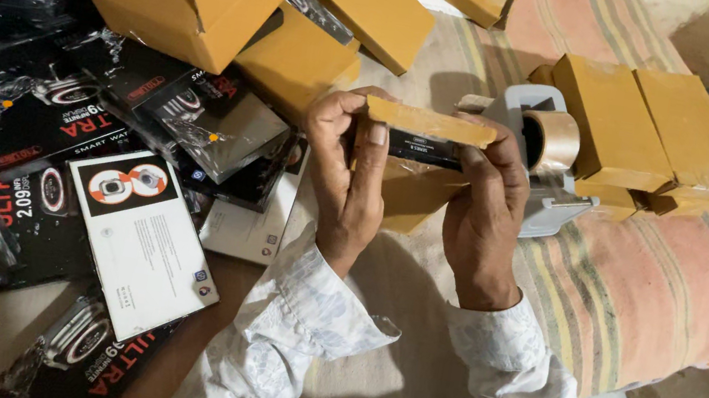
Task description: The person places smartwatch boxes into small cardboard boxes, folds the flaps, and seals them with packing tape using a tape dispenser. The sealed boxes are stacked on the table.
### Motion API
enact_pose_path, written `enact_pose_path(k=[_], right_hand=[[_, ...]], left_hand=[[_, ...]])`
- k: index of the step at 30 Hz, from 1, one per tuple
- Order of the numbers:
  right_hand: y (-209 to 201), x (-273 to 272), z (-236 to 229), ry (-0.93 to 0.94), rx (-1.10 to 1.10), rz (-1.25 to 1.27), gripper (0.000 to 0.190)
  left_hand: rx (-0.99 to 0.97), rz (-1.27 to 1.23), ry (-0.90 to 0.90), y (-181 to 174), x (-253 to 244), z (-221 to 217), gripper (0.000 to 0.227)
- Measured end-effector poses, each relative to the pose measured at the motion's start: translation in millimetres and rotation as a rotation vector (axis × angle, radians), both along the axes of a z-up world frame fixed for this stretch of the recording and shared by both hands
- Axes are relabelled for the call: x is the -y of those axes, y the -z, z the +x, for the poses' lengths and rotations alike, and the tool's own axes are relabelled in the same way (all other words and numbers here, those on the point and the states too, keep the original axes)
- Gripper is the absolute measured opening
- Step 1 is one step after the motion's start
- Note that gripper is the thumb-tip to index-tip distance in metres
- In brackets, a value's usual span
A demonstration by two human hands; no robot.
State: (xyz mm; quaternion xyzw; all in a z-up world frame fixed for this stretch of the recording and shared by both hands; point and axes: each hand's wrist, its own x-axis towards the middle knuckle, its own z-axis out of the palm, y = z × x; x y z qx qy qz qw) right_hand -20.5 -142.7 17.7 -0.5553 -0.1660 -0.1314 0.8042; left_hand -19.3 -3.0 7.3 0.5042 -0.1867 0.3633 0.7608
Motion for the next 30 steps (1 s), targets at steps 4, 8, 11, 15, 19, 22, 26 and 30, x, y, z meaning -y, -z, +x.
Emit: enact_pose_path(k=[4, 8, 11, 15, 19, 22, 26, 30], right_hand=[[-9, -5, -8, -0.074, 0.053, 0.056, 0.031], [-16, -11, -15, -0.14, 0.127, 0.054, 0.033], [-8, -14, -15, 0.032, 0.143, -0.082, 0.028], [1, -10, -8, 0.075, 0.118, -0.092, 0.031], [7, -7, -8, 0.121, 0.09, -0.045, 0.031], [8, -6, -7, 0.13, 0.113, -0.029, 0.024], [9, -5, -2, 0.16, 0.237, -0.125, 0.018], [11, -4, 1, 0.202, 0.292, -0.211, 0.017]], left_hand=[[0.024, 0.076, 0.021, -2, -6, 0, 0.025], [0.063, 0.174, -0.01, -2, -13, 0, 0.023], [0.112, 0.185, 0.031, 1, -17, -2, 0.027], [0.047, 0.19, 0.061, -2, -16, -1, 0.027], [-0.053, 0.127, 0.119, -4, -10, -3, 0.027], [0.0, 0.144, 0.118, -6, -10, 0, 0.019], [0.04, 0.234, 0.108, -6, -16, 5, 0.018], [0.042, 0.297, 0.035, -7, -19, 8, 0.015]])
